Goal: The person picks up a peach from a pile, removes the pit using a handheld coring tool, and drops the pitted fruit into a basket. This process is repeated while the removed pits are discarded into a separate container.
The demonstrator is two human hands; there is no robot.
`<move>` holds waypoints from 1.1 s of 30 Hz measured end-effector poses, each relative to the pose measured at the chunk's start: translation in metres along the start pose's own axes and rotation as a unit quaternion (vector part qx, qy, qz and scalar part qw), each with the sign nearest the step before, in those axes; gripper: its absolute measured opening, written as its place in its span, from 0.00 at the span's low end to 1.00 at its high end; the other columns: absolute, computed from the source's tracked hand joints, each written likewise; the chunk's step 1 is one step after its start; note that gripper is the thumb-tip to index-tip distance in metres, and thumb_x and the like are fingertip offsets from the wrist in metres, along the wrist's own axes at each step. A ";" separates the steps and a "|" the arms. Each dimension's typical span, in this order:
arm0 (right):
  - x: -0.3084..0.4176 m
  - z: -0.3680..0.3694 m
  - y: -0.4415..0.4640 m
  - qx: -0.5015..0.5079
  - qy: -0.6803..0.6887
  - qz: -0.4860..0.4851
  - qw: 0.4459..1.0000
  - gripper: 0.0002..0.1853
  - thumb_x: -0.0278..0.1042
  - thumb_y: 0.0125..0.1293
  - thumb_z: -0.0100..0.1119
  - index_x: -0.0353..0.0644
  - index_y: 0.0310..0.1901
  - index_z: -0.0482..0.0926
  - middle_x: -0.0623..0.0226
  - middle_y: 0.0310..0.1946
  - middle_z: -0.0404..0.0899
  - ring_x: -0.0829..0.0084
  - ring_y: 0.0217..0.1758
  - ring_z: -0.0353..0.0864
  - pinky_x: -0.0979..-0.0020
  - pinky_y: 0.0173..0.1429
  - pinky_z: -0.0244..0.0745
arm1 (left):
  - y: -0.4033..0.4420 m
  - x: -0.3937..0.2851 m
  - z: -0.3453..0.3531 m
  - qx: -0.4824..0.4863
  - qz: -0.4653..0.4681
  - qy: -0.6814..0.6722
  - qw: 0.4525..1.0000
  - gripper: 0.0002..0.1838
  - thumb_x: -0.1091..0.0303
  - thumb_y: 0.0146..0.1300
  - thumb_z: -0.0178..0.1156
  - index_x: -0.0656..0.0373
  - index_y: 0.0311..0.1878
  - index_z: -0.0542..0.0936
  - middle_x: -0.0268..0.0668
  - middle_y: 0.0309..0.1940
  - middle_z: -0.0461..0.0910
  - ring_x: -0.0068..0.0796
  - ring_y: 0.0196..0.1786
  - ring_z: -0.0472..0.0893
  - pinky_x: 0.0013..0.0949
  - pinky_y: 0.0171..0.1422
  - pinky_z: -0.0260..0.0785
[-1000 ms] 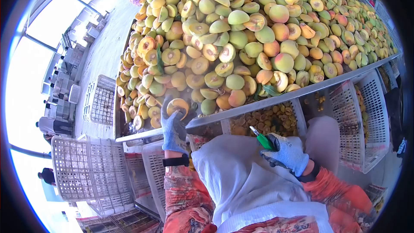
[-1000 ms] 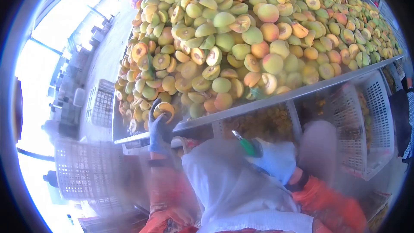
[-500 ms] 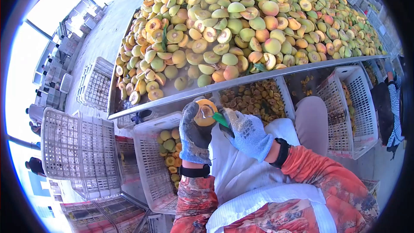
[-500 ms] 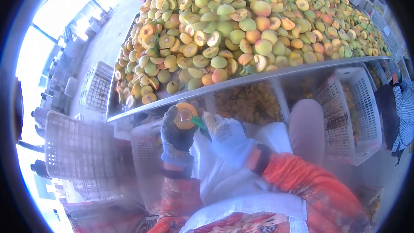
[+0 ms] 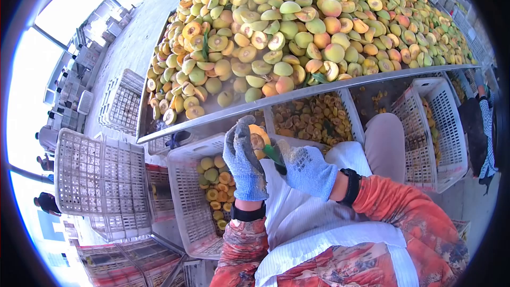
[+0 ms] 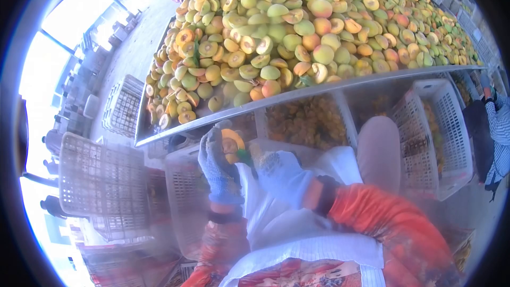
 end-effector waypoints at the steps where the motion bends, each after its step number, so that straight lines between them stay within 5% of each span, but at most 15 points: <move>1: 0.006 -0.002 -0.003 -0.033 0.001 -0.055 0.998 0.20 0.35 0.55 0.57 0.36 0.48 0.68 0.57 0.27 0.76 0.63 0.23 0.79 0.63 0.26 0.72 | -0.002 0.001 0.001 -0.001 0.000 0.000 1.000 0.13 0.67 0.66 0.50 0.65 0.48 0.74 0.38 0.45 0.77 0.25 0.46 0.75 0.28 0.50 0.68; 3: 0.013 -0.014 -0.006 -0.067 0.005 -0.111 0.992 0.19 0.36 0.55 0.57 0.36 0.47 0.68 0.57 0.25 0.76 0.65 0.21 0.78 0.64 0.24 0.72 | -0.008 0.003 0.002 -0.011 0.027 -0.032 0.999 0.13 0.67 0.66 0.50 0.65 0.49 0.73 0.40 0.47 0.76 0.26 0.47 0.75 0.28 0.51 0.68; 5: 0.003 -0.016 -0.001 0.183 0.334 0.070 0.922 0.17 0.35 0.56 0.58 0.39 0.44 0.68 0.62 0.24 0.74 0.72 0.15 0.74 0.70 0.19 0.68 | -0.010 0.004 0.003 0.013 0.040 -0.034 0.999 0.13 0.68 0.66 0.49 0.65 0.50 0.73 0.41 0.48 0.76 0.26 0.47 0.75 0.28 0.52 0.68; 7: -0.001 -0.012 0.003 0.269 0.428 0.108 0.856 0.14 0.32 0.53 0.61 0.39 0.39 0.70 0.69 0.23 0.73 0.80 0.13 0.70 0.77 0.16 0.64 | -0.007 0.003 0.001 0.024 0.075 -0.026 0.997 0.13 0.70 0.66 0.49 0.65 0.50 0.72 0.42 0.50 0.75 0.26 0.48 0.75 0.27 0.52 0.69; 12: 0.006 -0.012 0.007 0.262 0.547 0.161 0.778 0.16 0.27 0.48 0.63 0.39 0.40 0.72 0.70 0.25 0.75 0.81 0.17 0.72 0.79 0.18 0.66 | -0.010 -0.003 0.010 -0.007 0.123 0.128 0.984 0.15 0.72 0.66 0.50 0.68 0.54 0.66 0.45 0.54 0.71 0.32 0.56 0.70 0.32 0.62 0.61; 14: -0.014 0.003 0.008 0.266 0.596 0.135 0.745 0.17 0.28 0.48 0.65 0.40 0.41 0.73 0.69 0.26 0.77 0.79 0.21 0.75 0.75 0.24 0.72 | -0.008 0.005 0.012 0.021 0.083 0.101 0.991 0.16 0.74 0.64 0.51 0.65 0.55 0.67 0.41 0.52 0.71 0.28 0.52 0.73 0.28 0.56 0.66; 17: -0.032 -0.009 0.010 0.206 0.436 0.205 0.852 0.17 0.29 0.48 0.66 0.40 0.41 0.73 0.65 0.30 0.78 0.73 0.26 0.77 0.70 0.31 0.74 | -0.006 0.004 0.018 0.017 -0.137 -0.082 0.987 0.17 0.76 0.62 0.54 0.62 0.55 0.70 0.36 0.48 0.74 0.22 0.45 0.75 0.23 0.48 0.70; 18: -0.045 -0.008 0.014 0.001 0.108 -0.016 0.994 0.16 0.31 0.49 0.65 0.39 0.39 0.73 0.61 0.28 0.77 0.68 0.25 0.78 0.66 0.31 0.74 | 0.000 0.024 0.015 0.006 -0.153 -0.119 0.981 0.17 0.76 0.61 0.55 0.62 0.55 0.71 0.35 0.45 0.75 0.22 0.43 0.75 0.24 0.48 0.70; 21: -0.040 0.011 0.003 -0.010 0.101 0.054 0.993 0.16 0.33 0.50 0.64 0.37 0.39 0.72 0.59 0.23 0.75 0.65 0.23 0.76 0.66 0.30 0.73 | 0.016 0.075 0.007 -0.051 0.013 0.093 0.994 0.13 0.74 0.60 0.57 0.65 0.49 0.75 0.34 0.43 0.76 0.23 0.42 0.76 0.25 0.49 0.70; 22: -0.030 0.007 0.002 0.096 0.341 0.136 0.925 0.15 0.34 0.51 0.63 0.38 0.38 0.73 0.64 0.20 0.74 0.69 0.20 0.74 0.69 0.27 0.72 | 0.012 0.066 0.007 -0.055 0.013 0.093 0.994 0.13 0.74 0.60 0.57 0.65 0.49 0.75 0.34 0.43 0.76 0.23 0.42 0.76 0.25 0.49 0.70; 24: -0.022 0.000 -0.003 0.161 0.462 0.172 0.855 0.13 0.32 0.53 0.60 0.40 0.39 0.72 0.67 0.19 0.72 0.74 0.15 0.70 0.73 0.19 0.64 | 0.005 0.030 0.016 -0.009 0.162 0.165 0.973 0.12 0.74 0.59 0.58 0.66 0.46 0.76 0.35 0.42 0.78 0.22 0.42 0.76 0.25 0.49 0.69; 26: -0.012 0.000 -0.009 0.205 0.611 0.240 0.726 0.13 0.25 0.52 0.57 0.40 0.41 0.71 0.70 0.21 0.70 0.79 0.12 0.67 0.77 0.12 0.58 | 0.012 0.041 0.018 0.010 0.072 0.049 0.996 0.12 0.75 0.58 0.59 0.65 0.46 0.77 0.36 0.41 0.79 0.21 0.42 0.76 0.25 0.49 0.69; 28: -0.014 0.001 -0.007 0.179 0.564 0.232 0.772 0.13 0.24 0.51 0.57 0.40 0.40 0.71 0.70 0.21 0.71 0.78 0.12 0.67 0.77 0.13 0.59 | 0.016 0.059 0.028 0.024 -0.078 -0.140 0.987 0.12 0.76 0.59 0.57 0.65 0.47 0.77 0.36 0.39 0.80 0.21 0.40 0.77 0.24 0.49 0.69; 30: -0.022 -0.001 -0.003 0.133 0.443 0.192 0.865 0.16 0.24 0.48 0.59 0.38 0.42 0.71 0.69 0.23 0.71 0.77 0.13 0.68 0.76 0.14 0.64 | 0.018 0.059 0.027 0.017 -0.060 -0.083 0.995 0.11 0.76 0.60 0.57 0.65 0.47 0.77 0.36 0.38 0.80 0.21 0.40 0.77 0.25 0.48 0.69; 33: -0.019 -0.008 -0.008 0.190 0.528 0.207 0.801 0.14 0.26 0.46 0.62 0.39 0.37 0.72 0.69 0.21 0.72 0.77 0.15 0.70 0.76 0.14 0.64 | 0.013 0.045 0.025 0.023 -0.009 0.002 1.000 0.11 0.74 0.61 0.55 0.65 0.46 0.77 0.36 0.37 0.81 0.21 0.40 0.78 0.25 0.47 0.70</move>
Point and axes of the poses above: each hand's wrist, its own y-axis towards the middle knuckle, its own z-axis out of the palm, x = y × z, the point moved 6 cm from there along y, towards the middle knuckle
